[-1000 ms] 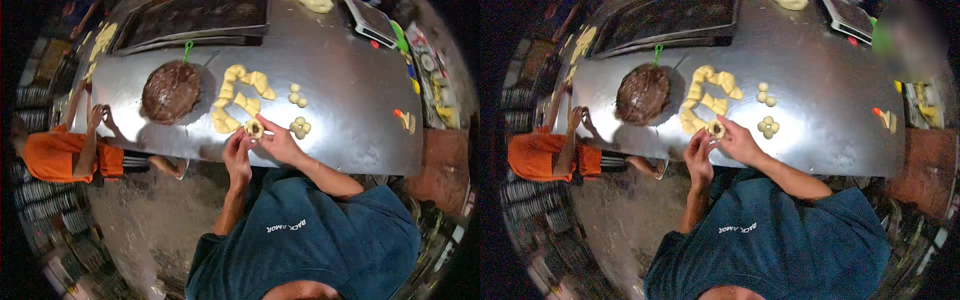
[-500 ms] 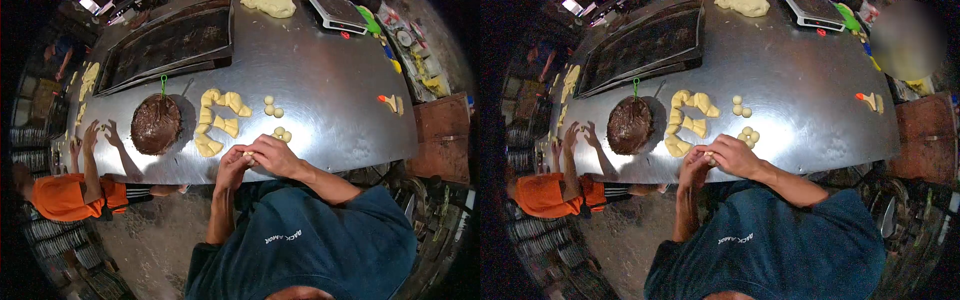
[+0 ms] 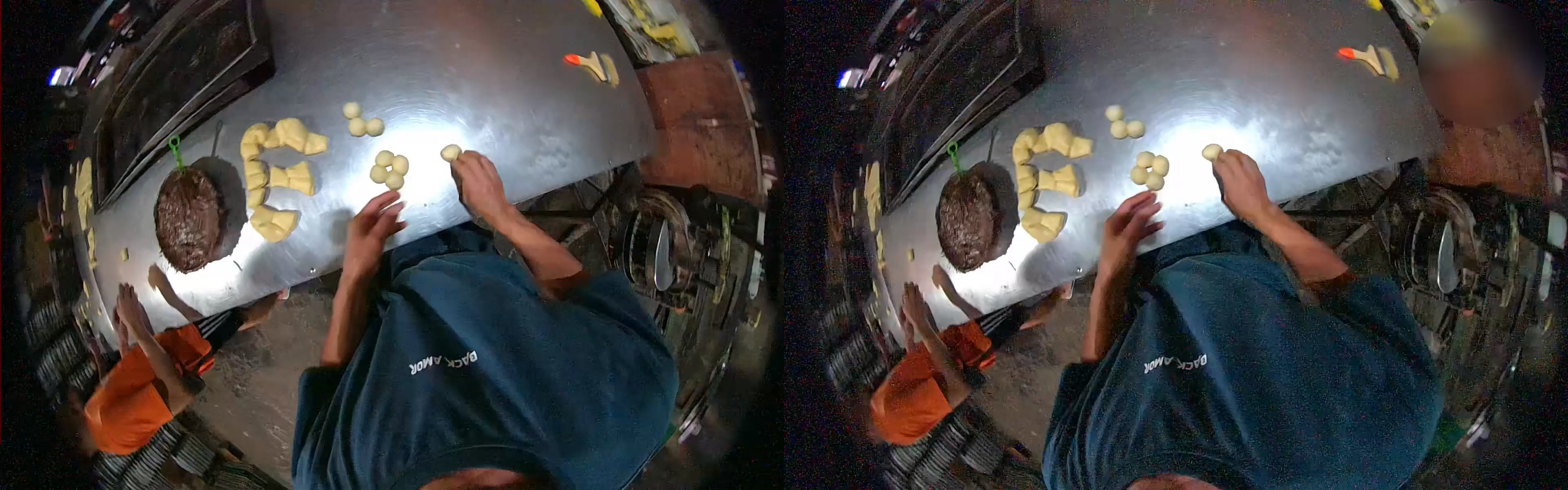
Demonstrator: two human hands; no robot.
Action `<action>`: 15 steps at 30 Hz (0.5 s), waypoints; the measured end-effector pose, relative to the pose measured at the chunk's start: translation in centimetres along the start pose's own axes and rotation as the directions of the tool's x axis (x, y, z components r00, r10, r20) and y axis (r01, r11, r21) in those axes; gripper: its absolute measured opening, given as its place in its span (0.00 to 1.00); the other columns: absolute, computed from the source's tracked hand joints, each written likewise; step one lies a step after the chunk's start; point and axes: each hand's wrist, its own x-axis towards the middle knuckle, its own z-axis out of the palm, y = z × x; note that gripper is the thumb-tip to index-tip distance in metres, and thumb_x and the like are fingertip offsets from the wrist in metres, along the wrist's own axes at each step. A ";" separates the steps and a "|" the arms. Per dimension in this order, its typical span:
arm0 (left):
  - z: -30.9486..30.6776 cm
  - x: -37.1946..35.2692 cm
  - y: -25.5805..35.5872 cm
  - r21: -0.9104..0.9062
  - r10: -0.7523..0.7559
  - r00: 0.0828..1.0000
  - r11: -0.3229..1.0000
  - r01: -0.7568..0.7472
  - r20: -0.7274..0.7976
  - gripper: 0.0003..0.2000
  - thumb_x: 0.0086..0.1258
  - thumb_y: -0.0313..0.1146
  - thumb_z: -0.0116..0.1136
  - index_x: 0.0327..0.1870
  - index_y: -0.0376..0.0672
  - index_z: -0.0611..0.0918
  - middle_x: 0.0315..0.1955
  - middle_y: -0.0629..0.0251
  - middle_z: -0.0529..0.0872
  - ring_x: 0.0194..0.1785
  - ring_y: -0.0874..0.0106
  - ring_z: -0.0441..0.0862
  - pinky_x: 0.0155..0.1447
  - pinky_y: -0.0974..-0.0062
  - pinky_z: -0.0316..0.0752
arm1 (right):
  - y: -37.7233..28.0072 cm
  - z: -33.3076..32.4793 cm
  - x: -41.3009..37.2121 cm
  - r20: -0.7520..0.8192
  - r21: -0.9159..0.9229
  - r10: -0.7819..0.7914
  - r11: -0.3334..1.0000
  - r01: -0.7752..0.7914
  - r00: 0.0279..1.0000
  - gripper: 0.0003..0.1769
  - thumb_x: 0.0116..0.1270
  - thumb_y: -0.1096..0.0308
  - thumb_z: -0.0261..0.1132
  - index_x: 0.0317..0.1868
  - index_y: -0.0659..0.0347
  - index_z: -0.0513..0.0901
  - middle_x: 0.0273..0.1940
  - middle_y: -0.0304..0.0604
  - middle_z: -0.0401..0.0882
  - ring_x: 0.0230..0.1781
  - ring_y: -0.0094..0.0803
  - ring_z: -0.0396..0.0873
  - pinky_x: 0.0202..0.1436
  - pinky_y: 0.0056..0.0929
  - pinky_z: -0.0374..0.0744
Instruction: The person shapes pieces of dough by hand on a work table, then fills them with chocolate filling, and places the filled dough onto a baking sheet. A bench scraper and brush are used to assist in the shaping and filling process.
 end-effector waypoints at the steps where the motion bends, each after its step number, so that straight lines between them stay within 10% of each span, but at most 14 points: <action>1: -1.0 -0.6 -0.3 0.051 0.011 0.999 0.999 -0.009 -0.047 0.19 0.72 0.31 0.55 0.61 0.33 0.73 0.57 0.55 0.77 0.58 0.67 0.77 0.57 0.69 0.78 | -0.2 -0.4 -0.8 0.010 -0.128 -0.054 0.990 0.055 0.998 0.16 0.58 0.81 0.59 0.47 0.61 0.79 0.48 0.46 0.78 0.48 0.52 0.75 0.48 0.40 0.77; 3: -2.9 -1.6 -1.0 0.078 0.000 0.994 0.997 0.009 -0.108 0.20 0.71 0.33 0.56 0.61 0.33 0.73 0.57 0.54 0.77 0.57 0.66 0.78 0.57 0.68 0.78 | -0.2 -1.8 -0.4 0.025 -0.147 -0.038 0.988 0.042 0.999 0.14 0.58 0.79 0.60 0.46 0.62 0.81 0.48 0.48 0.79 0.47 0.50 0.76 0.48 0.41 0.77; 5: -4.1 -1.5 -1.4 0.104 0.004 0.984 0.994 0.015 -0.180 0.21 0.71 0.35 0.57 0.60 0.33 0.74 0.56 0.54 0.78 0.57 0.64 0.78 0.57 0.68 0.78 | -0.5 -2.4 2.6 0.390 -0.024 0.381 0.914 -0.404 0.838 0.10 0.59 0.77 0.60 0.42 0.64 0.82 0.43 0.49 0.80 0.45 0.49 0.77 0.46 0.40 0.77; 7: -4.6 -1.7 -2.0 0.122 0.030 0.981 0.993 -0.006 -0.194 0.21 0.71 0.37 0.57 0.60 0.33 0.74 0.56 0.54 0.78 0.57 0.64 0.78 0.57 0.68 0.77 | -1.5 -0.5 5.2 0.067 0.302 0.288 0.907 -0.295 0.955 0.09 0.58 0.77 0.58 0.37 0.64 0.83 0.36 0.52 0.80 0.42 0.49 0.77 0.47 0.43 0.74; 12: -6.1 -4.3 -1.8 0.171 0.047 0.954 0.985 0.005 -0.297 0.23 0.71 0.39 0.58 0.61 0.33 0.73 0.56 0.54 0.78 0.58 0.64 0.78 0.58 0.69 0.75 | 5.9 1.3 0.7 0.020 0.291 -0.143 0.948 0.131 0.990 0.06 0.60 0.76 0.60 0.35 0.63 0.83 0.34 0.50 0.80 0.41 0.44 0.77 0.47 0.41 0.73; 13: -6.6 -4.8 -2.0 0.208 0.050 0.945 0.978 0.020 -0.324 0.23 0.71 0.39 0.58 0.61 0.33 0.73 0.56 0.53 0.78 0.58 0.63 0.77 0.59 0.69 0.75 | 8.2 1.1 1.9 0.220 0.145 -0.050 0.989 0.018 0.974 0.04 0.61 0.74 0.60 0.33 0.64 0.82 0.31 0.49 0.79 0.37 0.44 0.76 0.44 0.41 0.72; 15: -5.9 -5.3 -1.7 0.184 0.022 0.947 0.982 0.040 -0.322 0.23 0.71 0.39 0.58 0.61 0.32 0.73 0.56 0.53 0.78 0.58 0.64 0.77 0.59 0.69 0.74 | 7.7 3.4 6.0 -0.206 0.094 0.116 0.991 -0.099 0.972 0.06 0.63 0.73 0.59 0.31 0.64 0.81 0.31 0.49 0.78 0.37 0.45 0.76 0.42 0.43 0.72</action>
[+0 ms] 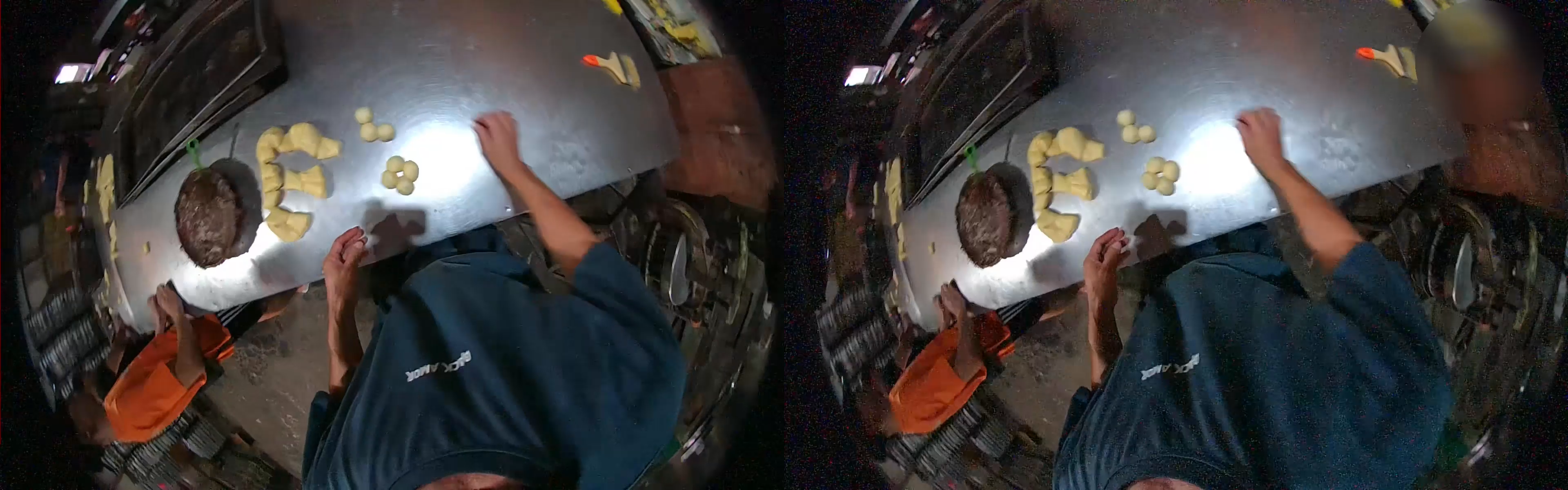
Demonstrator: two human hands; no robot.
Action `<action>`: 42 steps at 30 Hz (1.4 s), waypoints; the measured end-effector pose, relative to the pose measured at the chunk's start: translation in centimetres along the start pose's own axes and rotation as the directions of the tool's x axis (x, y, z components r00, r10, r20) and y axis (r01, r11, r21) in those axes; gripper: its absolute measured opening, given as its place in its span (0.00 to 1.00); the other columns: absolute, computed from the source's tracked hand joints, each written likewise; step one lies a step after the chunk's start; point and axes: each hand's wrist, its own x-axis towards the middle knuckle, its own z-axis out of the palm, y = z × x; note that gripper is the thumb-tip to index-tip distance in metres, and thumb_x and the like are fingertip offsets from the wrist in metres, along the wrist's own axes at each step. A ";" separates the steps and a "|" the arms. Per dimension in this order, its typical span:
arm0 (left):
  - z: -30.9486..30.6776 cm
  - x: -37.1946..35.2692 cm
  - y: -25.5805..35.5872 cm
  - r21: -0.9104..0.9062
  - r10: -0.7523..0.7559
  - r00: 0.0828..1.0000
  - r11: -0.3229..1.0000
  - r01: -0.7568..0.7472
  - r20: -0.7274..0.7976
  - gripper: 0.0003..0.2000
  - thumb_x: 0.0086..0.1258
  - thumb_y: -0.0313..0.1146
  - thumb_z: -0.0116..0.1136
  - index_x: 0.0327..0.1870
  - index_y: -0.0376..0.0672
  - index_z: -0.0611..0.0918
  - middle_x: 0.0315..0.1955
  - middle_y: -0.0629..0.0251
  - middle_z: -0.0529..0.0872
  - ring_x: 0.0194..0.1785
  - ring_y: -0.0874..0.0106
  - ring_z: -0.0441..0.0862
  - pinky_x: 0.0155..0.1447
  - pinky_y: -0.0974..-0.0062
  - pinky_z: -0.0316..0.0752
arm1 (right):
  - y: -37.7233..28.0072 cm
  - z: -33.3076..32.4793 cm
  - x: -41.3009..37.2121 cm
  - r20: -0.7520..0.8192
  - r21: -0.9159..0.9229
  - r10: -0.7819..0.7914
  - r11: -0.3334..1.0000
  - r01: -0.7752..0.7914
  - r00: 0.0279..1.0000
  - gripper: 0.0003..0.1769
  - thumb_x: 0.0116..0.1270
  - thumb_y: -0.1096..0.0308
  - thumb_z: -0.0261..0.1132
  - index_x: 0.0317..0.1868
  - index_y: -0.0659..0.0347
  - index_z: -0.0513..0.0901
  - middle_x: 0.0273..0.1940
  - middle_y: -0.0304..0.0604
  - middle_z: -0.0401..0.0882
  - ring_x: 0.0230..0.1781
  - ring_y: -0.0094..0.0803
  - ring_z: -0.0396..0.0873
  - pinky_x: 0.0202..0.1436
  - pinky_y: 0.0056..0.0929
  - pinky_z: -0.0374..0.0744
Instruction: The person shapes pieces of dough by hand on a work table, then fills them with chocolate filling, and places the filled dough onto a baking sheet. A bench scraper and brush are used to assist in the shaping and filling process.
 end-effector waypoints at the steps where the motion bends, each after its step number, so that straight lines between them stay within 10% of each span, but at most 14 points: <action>1: 1.6 1.0 0.3 -0.034 0.004 0.999 0.999 -0.002 0.045 0.23 0.71 0.39 0.58 0.61 0.32 0.73 0.56 0.53 0.79 0.58 0.64 0.77 0.60 0.69 0.74 | -0.5 3.2 1.3 0.219 0.070 0.259 0.958 -0.280 0.941 0.05 0.63 0.73 0.58 0.32 0.63 0.81 0.32 0.49 0.78 0.39 0.44 0.75 0.44 0.43 0.72; 2: 2.7 1.3 0.2 -0.043 0.008 0.994 0.999 -0.004 0.106 0.23 0.71 0.39 0.58 0.61 0.32 0.73 0.56 0.53 0.79 0.58 0.64 0.77 0.60 0.69 0.74 | -0.2 6.0 1.4 0.416 0.071 0.480 0.829 -0.554 0.772 0.05 0.63 0.74 0.58 0.33 0.63 0.81 0.34 0.49 0.78 0.42 0.44 0.75 0.46 0.42 0.72; 4: 2.6 1.2 0.3 0.106 -0.012 0.982 0.994 -0.008 0.188 0.24 0.71 0.39 0.58 0.61 0.32 0.72 0.56 0.54 0.79 0.58 0.64 0.77 0.60 0.68 0.74 | -3.0 4.9 -4.3 0.209 0.141 -0.036 0.990 0.006 0.977 0.04 0.62 0.73 0.61 0.36 0.63 0.79 0.35 0.52 0.77 0.40 0.47 0.74 0.46 0.42 0.71; 8: 0.6 0.7 0.5 0.087 -0.003 0.997 0.996 -0.004 0.077 0.19 0.72 0.34 0.56 0.60 0.35 0.75 0.54 0.57 0.81 0.56 0.68 0.78 0.59 0.71 0.73 | 0.3 -3.3 -5.5 0.287 0.239 -0.241 0.955 0.174 0.927 0.03 0.65 0.73 0.61 0.33 0.62 0.77 0.33 0.49 0.75 0.39 0.47 0.74 0.44 0.44 0.71; 10: 1.2 1.0 1.7 0.069 0.036 0.997 0.997 -0.040 0.067 0.19 0.72 0.35 0.56 0.59 0.33 0.75 0.54 0.56 0.80 0.56 0.67 0.78 0.59 0.70 0.73 | 0.8 -2.0 -1.7 0.044 -0.063 0.106 0.993 -0.104 0.993 0.07 0.65 0.68 0.60 0.34 0.63 0.77 0.32 0.49 0.76 0.38 0.46 0.74 0.44 0.44 0.69; 12: 2.3 1.7 2.6 0.028 0.050 0.994 0.998 -0.053 0.100 0.19 0.71 0.34 0.56 0.58 0.32 0.75 0.53 0.55 0.80 0.56 0.67 0.78 0.59 0.70 0.74 | -1.1 1.0 1.1 -0.048 0.148 0.152 0.979 -0.144 0.987 0.07 0.66 0.67 0.59 0.35 0.62 0.77 0.34 0.50 0.75 0.39 0.48 0.73 0.51 0.45 0.71; 15: 2.3 3.1 2.5 0.033 0.078 0.982 0.996 -0.085 0.172 0.19 0.72 0.34 0.56 0.58 0.31 0.75 0.53 0.54 0.81 0.55 0.67 0.79 0.57 0.71 0.74 | -4.4 0.1 -2.4 0.252 0.254 0.141 0.945 -0.206 0.958 0.06 0.68 0.71 0.55 0.40 0.63 0.77 0.43 0.52 0.78 0.51 0.49 0.74 0.67 0.48 0.66; 20: 1.3 4.6 1.8 0.255 0.123 0.984 0.955 -0.154 0.132 0.18 0.73 0.33 0.55 0.58 0.32 0.75 0.53 0.55 0.81 0.53 0.68 0.80 0.56 0.71 0.77 | -3.4 -4.7 -3.6 0.439 0.124 0.203 0.951 -0.283 0.875 0.16 0.68 0.75 0.53 0.55 0.65 0.74 0.51 0.54 0.78 0.56 0.44 0.75 0.63 0.41 0.73; 22: 3.1 5.7 1.9 0.250 0.203 0.963 0.937 -0.243 0.178 0.18 0.72 0.34 0.55 0.58 0.32 0.75 0.52 0.55 0.81 0.52 0.68 0.80 0.55 0.72 0.76 | -6.7 -7.8 -0.1 0.571 0.322 0.540 0.546 -0.773 0.619 0.21 0.69 0.75 0.52 0.62 0.66 0.68 0.55 0.55 0.76 0.56 0.39 0.76 0.60 0.35 0.75; 23: 4.7 5.7 2.7 0.147 0.178 0.958 0.966 -0.214 0.223 0.18 0.72 0.34 0.56 0.58 0.32 0.75 0.51 0.55 0.81 0.51 0.69 0.80 0.55 0.72 0.76 | -8.1 -8.1 0.9 0.596 0.327 0.510 0.551 -0.767 0.620 0.21 0.69 0.75 0.52 0.62 0.66 0.68 0.55 0.55 0.76 0.56 0.39 0.76 0.60 0.35 0.75; 26: 10.5 4.5 6.3 -0.151 0.201 0.957 0.974 -0.171 0.211 0.16 0.73 0.28 0.54 0.59 0.34 0.75 0.50 0.57 0.81 0.49 0.71 0.80 0.54 0.75 0.76 | -13.0 -8.5 2.3 0.585 0.804 0.302 -0.092 -0.588 0.753 0.20 0.75 0.71 0.51 0.65 0.62 0.64 0.57 0.54 0.75 0.62 0.37 0.74 0.62 0.34 0.76; 29: 12.3 2.7 9.3 0.173 0.652 0.757 0.740 -0.649 0.052 0.17 0.67 0.25 0.59 0.57 0.39 0.78 0.44 0.56 0.80 0.43 0.68 0.81 0.48 0.73 0.78 | -15.9 -8.3 2.8 0.624 0.775 0.245 -0.313 -0.549 0.742 0.21 0.74 0.68 0.54 0.64 0.65 0.64 0.58 0.55 0.75 0.57 0.34 0.77 0.56 0.29 0.80; 33: 11.5 1.8 11.3 0.452 0.788 0.599 0.485 -0.748 0.145 0.10 0.62 0.23 0.61 0.45 0.39 0.80 0.39 0.56 0.82 0.39 0.63 0.82 0.41 0.70 0.79 | -17.7 -8.5 2.3 0.679 0.724 0.159 -0.306 -0.618 0.717 0.18 0.75 0.69 0.53 0.62 0.65 0.67 0.58 0.52 0.75 0.55 0.31 0.77 0.55 0.26 0.81; 42: 9.9 0.7 10.2 0.374 0.674 0.738 0.684 -0.626 0.003 0.08 0.65 0.24 0.59 0.44 0.37 0.81 0.37 0.58 0.83 0.38 0.68 0.82 0.42 0.73 0.79 | -18.9 -8.7 2.3 0.743 0.666 0.121 -0.039 -0.745 0.658 0.16 0.72 0.73 0.57 0.58 0.68 0.73 0.52 0.46 0.78 0.48 0.27 0.80 0.56 0.24 0.79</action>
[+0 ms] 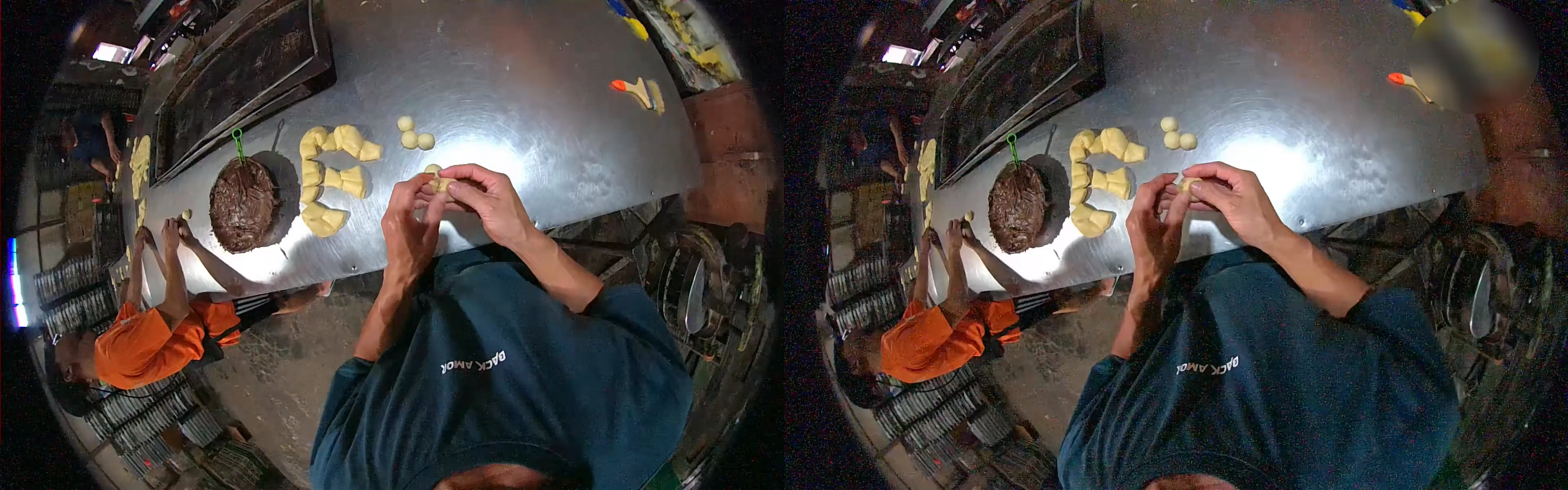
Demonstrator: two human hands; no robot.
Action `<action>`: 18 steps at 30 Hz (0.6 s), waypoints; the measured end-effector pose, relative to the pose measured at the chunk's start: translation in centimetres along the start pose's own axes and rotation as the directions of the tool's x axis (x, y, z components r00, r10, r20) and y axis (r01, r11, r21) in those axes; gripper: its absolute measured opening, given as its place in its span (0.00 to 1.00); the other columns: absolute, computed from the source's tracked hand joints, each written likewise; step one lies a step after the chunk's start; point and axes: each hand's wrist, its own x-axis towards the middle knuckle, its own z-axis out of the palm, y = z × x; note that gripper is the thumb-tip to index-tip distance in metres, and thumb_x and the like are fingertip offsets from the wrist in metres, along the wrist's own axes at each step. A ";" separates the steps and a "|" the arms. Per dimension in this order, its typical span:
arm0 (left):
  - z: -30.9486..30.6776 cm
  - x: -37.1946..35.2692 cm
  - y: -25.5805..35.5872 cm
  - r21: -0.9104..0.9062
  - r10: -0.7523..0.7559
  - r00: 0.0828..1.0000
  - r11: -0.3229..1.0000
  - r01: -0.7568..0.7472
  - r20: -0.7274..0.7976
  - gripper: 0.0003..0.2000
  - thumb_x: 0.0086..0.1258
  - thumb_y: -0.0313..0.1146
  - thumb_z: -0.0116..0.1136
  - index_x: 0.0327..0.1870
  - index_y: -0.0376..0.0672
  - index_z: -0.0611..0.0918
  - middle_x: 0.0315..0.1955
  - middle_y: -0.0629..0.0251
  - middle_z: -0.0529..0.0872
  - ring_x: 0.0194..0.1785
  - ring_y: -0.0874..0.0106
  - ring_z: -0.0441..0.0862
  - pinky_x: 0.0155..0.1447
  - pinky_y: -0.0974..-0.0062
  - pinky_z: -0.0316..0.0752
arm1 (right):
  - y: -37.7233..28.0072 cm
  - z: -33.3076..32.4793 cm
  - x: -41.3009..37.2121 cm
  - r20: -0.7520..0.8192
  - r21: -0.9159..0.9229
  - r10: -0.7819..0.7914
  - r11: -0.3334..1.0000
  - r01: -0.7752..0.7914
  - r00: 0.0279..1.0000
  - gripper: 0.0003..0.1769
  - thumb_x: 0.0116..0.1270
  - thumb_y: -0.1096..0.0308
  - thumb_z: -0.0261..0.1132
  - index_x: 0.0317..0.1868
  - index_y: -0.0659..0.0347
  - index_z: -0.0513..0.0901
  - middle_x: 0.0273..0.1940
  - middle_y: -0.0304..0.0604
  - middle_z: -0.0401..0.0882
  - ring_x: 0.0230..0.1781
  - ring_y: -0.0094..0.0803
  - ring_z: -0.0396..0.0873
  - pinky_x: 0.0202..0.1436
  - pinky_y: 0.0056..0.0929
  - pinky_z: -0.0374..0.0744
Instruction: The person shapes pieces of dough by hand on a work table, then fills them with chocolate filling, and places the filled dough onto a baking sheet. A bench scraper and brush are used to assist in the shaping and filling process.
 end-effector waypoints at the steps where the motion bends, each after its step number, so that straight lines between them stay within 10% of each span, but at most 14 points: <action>1: 0.1 -0.3 -0.2 -0.020 -0.059 0.998 0.998 0.059 -0.013 0.08 0.66 0.24 0.59 0.45 0.36 0.80 0.37 0.58 0.83 0.38 0.70 0.82 0.43 0.74 0.78 | 0.1 -0.1 0.0 0.024 -0.098 -0.026 0.995 0.029 0.999 0.18 0.71 0.75 0.58 0.59 0.68 0.72 0.50 0.46 0.78 0.48 0.27 0.80 0.56 0.24 0.79; 8: -0.4 -0.5 0.0 -0.584 -0.269 0.959 0.765 0.271 0.092 0.07 0.69 0.25 0.58 0.44 0.33 0.78 0.34 0.65 0.82 0.35 0.81 0.76 0.40 0.82 0.72 | -0.4 1.0 -0.9 0.047 -0.207 -0.279 0.937 0.283 0.959 0.21 0.67 0.77 0.60 0.61 0.68 0.72 0.51 0.47 0.80 0.53 0.29 0.78 0.58 0.25 0.78; 18: 0.5 -0.2 -0.6 -0.501 -0.247 0.960 0.819 0.278 0.128 0.08 0.70 0.26 0.54 0.46 0.31 0.78 0.34 0.63 0.83 0.37 0.78 0.79 0.43 0.82 0.76 | 1.2 0.2 -0.1 0.040 -0.432 -0.358 0.836 0.339 0.933 0.17 0.65 0.78 0.63 0.55 0.65 0.78 0.51 0.46 0.81 0.50 0.29 0.81 0.54 0.24 0.81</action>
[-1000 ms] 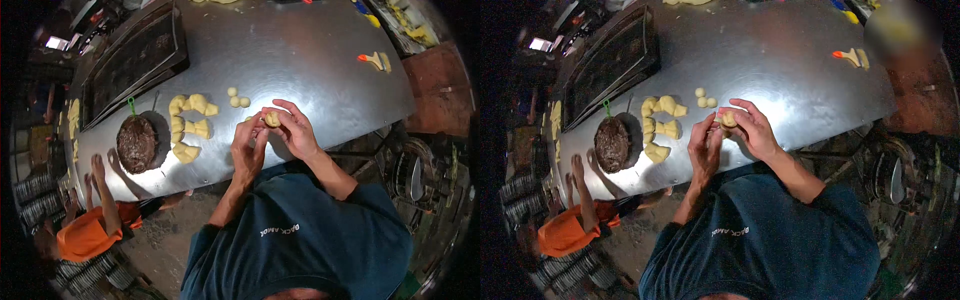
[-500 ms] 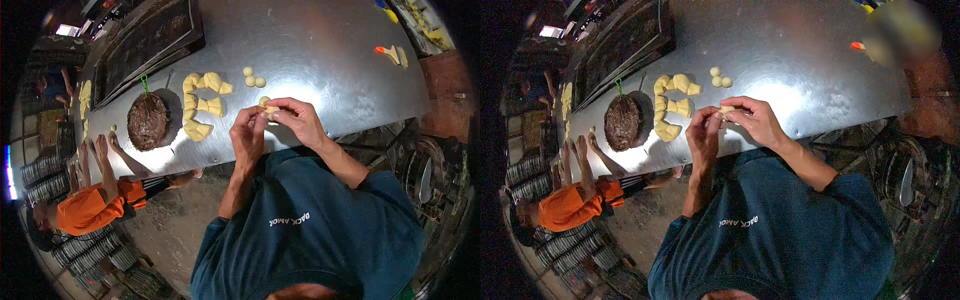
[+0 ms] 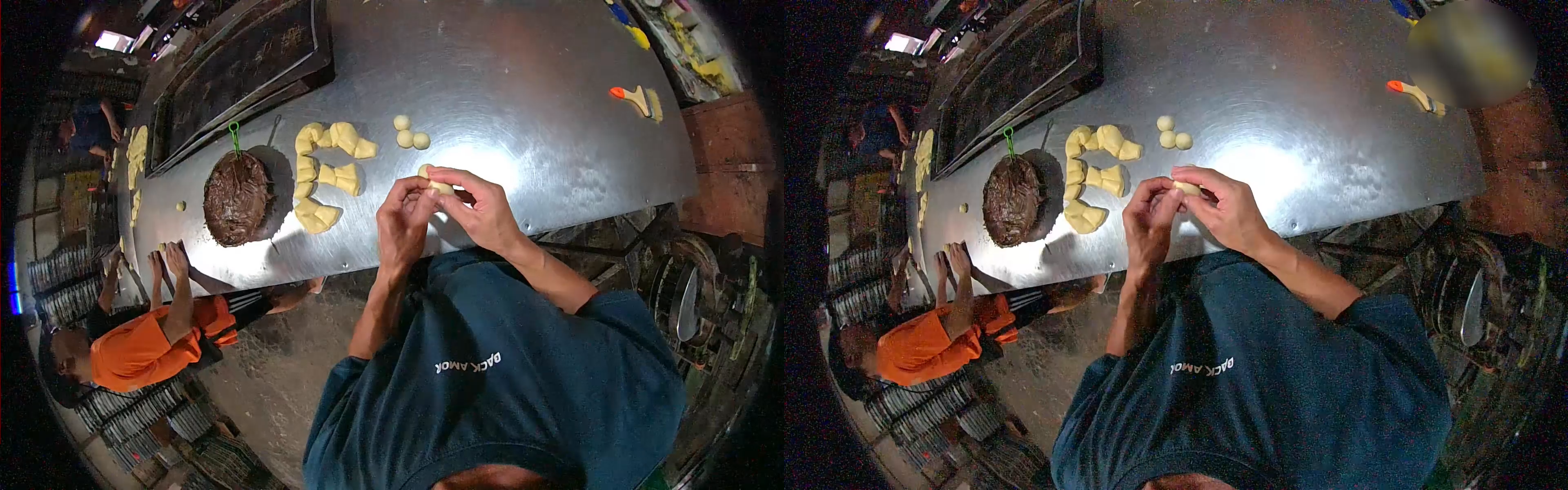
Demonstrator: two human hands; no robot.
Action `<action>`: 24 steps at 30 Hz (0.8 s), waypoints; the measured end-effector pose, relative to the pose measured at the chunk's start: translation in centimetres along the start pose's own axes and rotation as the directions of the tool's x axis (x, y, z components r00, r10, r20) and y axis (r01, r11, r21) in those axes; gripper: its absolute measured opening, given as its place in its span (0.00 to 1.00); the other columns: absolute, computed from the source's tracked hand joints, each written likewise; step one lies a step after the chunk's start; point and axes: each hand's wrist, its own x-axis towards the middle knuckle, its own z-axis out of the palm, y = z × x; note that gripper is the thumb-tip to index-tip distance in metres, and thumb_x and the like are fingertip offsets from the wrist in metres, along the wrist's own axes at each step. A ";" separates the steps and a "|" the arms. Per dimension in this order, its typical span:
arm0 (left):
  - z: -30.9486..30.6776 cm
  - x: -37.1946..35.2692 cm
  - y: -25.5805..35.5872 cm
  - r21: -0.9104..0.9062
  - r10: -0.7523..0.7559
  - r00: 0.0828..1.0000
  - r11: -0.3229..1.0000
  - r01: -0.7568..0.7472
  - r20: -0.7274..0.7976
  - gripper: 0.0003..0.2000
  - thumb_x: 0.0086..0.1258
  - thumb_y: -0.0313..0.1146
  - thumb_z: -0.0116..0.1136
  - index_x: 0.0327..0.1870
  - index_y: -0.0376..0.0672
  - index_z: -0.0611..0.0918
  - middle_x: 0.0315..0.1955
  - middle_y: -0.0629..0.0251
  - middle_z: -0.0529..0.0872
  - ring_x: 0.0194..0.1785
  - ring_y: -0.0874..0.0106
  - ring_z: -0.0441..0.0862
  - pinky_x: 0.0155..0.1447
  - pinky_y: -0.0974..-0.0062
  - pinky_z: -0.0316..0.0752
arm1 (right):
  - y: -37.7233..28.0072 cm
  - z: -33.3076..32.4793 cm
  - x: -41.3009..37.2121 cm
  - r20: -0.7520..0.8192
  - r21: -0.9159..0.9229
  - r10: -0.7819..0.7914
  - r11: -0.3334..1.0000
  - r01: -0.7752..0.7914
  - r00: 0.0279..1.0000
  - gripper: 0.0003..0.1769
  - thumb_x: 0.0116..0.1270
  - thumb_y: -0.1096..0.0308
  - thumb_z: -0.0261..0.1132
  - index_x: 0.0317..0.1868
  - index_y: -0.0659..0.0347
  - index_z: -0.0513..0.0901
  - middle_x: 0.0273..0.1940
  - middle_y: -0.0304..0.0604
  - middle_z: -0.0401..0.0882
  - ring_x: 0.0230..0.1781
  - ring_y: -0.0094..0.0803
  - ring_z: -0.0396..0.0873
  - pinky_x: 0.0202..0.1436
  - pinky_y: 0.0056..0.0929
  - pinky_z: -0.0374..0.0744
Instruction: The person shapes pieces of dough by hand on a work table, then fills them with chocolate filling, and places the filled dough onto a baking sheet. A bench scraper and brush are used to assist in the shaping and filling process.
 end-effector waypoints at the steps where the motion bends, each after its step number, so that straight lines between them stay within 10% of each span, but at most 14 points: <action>1: 0.0 0.3 -0.2 0.067 -0.044 0.999 0.997 0.044 0.001 0.09 0.71 0.26 0.54 0.47 0.31 0.77 0.34 0.62 0.83 0.37 0.77 0.80 0.43 0.81 0.76 | 0.1 -0.1 0.1 0.002 -0.004 0.019 1.000 -0.018 1.000 0.16 0.65 0.77 0.63 0.54 0.65 0.79 0.50 0.44 0.81 0.48 0.28 0.81 0.52 0.24 0.81; 4: -0.9 1.3 -3.8 0.143 -0.164 0.985 0.977 0.156 0.044 0.11 0.71 0.27 0.54 0.50 0.31 0.77 0.36 0.59 0.84 0.38 0.74 0.82 0.45 0.79 0.78 | 3.3 -1.9 0.1 -0.032 -0.168 0.041 0.985 -0.046 0.999 0.13 0.64 0.73 0.66 0.49 0.64 0.81 0.46 0.44 0.82 0.44 0.30 0.81 0.47 0.31 0.82; 6: -1.9 1.2 -5.2 0.371 -0.162 0.987 0.917 0.148 0.008 0.13 0.70 0.28 0.55 0.52 0.32 0.77 0.39 0.57 0.85 0.41 0.73 0.82 0.48 0.75 0.78 | 5.7 -4.2 -0.8 -0.013 -0.642 -0.231 0.748 0.169 0.973 0.09 0.61 0.72 0.66 0.43 0.62 0.82 0.41 0.45 0.80 0.41 0.35 0.80 0.45 0.36 0.79; 10: -7.1 0.0 -6.9 0.364 -0.173 0.985 0.917 0.163 -0.004 0.16 0.73 0.35 0.57 0.55 0.33 0.76 0.42 0.64 0.84 0.43 0.76 0.79 0.48 0.78 0.74 | 13.7 -13.7 -1.9 0.130 -0.887 -0.199 0.414 0.204 0.971 0.06 0.59 0.69 0.66 0.36 0.60 0.82 0.35 0.44 0.77 0.42 0.42 0.76 0.48 0.40 0.74; 14: -6.8 1.7 -7.2 0.206 -0.238 0.967 0.954 0.216 0.087 0.13 0.74 0.34 0.54 0.51 0.35 0.79 0.35 0.62 0.84 0.39 0.77 0.78 0.44 0.78 0.73 | 14.8 -7.6 5.8 -0.175 -0.759 -0.406 0.636 0.140 0.897 0.04 0.61 0.71 0.62 0.36 0.60 0.83 0.38 0.47 0.80 0.44 0.48 0.76 0.48 0.45 0.73; 20: -12.8 5.5 -6.0 0.363 -0.239 0.971 0.903 0.231 -0.025 0.13 0.73 0.32 0.55 0.53 0.33 0.78 0.41 0.59 0.84 0.43 0.71 0.82 0.48 0.75 0.77 | 15.0 -11.7 -0.6 0.139 -0.735 -0.219 0.631 0.249 0.966 0.03 0.63 0.73 0.63 0.37 0.60 0.80 0.37 0.47 0.81 0.42 0.45 0.77 0.53 0.44 0.72; 22: -13.5 8.9 -6.0 0.456 -0.203 0.978 0.876 0.159 0.050 0.14 0.72 0.31 0.55 0.53 0.34 0.78 0.41 0.63 0.85 0.43 0.74 0.81 0.48 0.78 0.76 | 14.7 -10.2 3.8 -0.180 -0.859 -0.334 0.512 0.018 0.925 0.03 0.61 0.72 0.64 0.33 0.60 0.79 0.34 0.47 0.80 0.38 0.46 0.76 0.46 0.45 0.70; 24: -11.9 13.3 -6.1 0.593 -0.105 0.991 0.805 0.035 0.085 0.15 0.70 0.33 0.57 0.54 0.35 0.78 0.40 0.61 0.85 0.42 0.73 0.82 0.47 0.78 0.75 | 13.9 -6.5 7.4 -0.338 -0.741 -0.342 0.671 -0.024 0.877 0.02 0.61 0.71 0.63 0.33 0.60 0.79 0.34 0.49 0.78 0.40 0.48 0.75 0.44 0.45 0.70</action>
